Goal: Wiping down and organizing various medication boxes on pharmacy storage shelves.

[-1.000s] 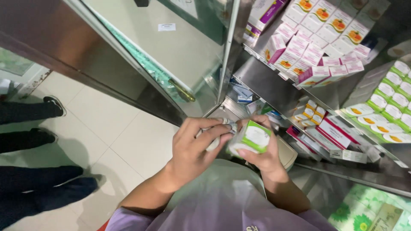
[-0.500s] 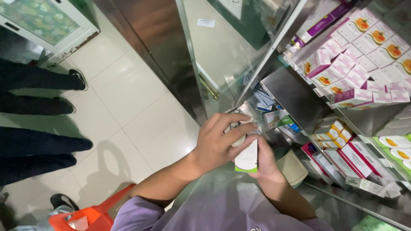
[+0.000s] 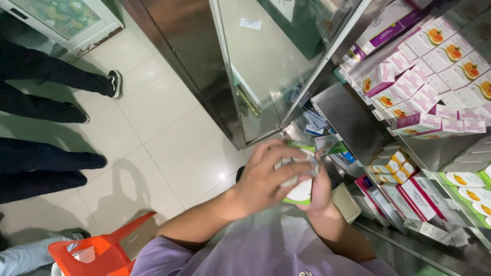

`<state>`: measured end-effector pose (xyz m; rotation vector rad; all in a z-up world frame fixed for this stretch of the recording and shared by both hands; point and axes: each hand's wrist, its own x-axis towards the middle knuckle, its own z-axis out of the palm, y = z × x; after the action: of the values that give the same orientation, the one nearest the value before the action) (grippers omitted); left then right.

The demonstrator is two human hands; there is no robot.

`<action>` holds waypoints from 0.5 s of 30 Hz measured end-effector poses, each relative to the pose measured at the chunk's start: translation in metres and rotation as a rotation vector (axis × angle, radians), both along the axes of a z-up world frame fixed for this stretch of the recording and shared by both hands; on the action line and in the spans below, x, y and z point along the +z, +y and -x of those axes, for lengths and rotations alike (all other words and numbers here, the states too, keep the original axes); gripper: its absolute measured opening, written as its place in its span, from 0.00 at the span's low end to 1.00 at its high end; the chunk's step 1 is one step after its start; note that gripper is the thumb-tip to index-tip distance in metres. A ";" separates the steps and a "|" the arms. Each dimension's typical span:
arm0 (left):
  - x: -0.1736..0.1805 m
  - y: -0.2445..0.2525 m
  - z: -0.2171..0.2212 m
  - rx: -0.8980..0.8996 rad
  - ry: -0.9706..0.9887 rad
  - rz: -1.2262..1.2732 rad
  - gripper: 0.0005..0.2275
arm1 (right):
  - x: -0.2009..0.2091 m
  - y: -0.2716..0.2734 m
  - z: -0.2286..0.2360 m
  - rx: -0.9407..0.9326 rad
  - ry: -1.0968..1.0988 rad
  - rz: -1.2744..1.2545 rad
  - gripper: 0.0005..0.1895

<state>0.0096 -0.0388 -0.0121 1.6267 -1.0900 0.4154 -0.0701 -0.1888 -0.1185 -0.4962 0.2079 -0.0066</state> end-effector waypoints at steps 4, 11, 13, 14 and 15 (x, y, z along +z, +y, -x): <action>0.009 -0.019 -0.001 0.055 -0.058 0.020 0.07 | -0.019 -0.011 0.019 -0.063 -0.045 0.020 0.26; -0.006 -0.048 0.049 -0.149 0.010 0.043 0.07 | 0.032 -0.046 0.025 -0.157 -0.149 -0.070 0.37; -0.002 -0.062 0.043 -0.211 0.012 0.039 0.07 | 0.034 -0.050 0.034 -0.220 -0.171 -0.091 0.37; 0.002 -0.071 0.035 -0.247 0.005 0.032 0.07 | 0.039 -0.047 0.040 -0.306 -0.080 -0.062 0.34; 0.005 -0.078 0.030 -0.281 0.003 0.021 0.07 | 0.042 -0.042 0.047 -0.392 0.016 -0.041 0.31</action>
<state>-0.0205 -0.1167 -0.0073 1.4285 -1.2857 0.2375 -0.1171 -0.2311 -0.0761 -0.4090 0.3179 -0.3802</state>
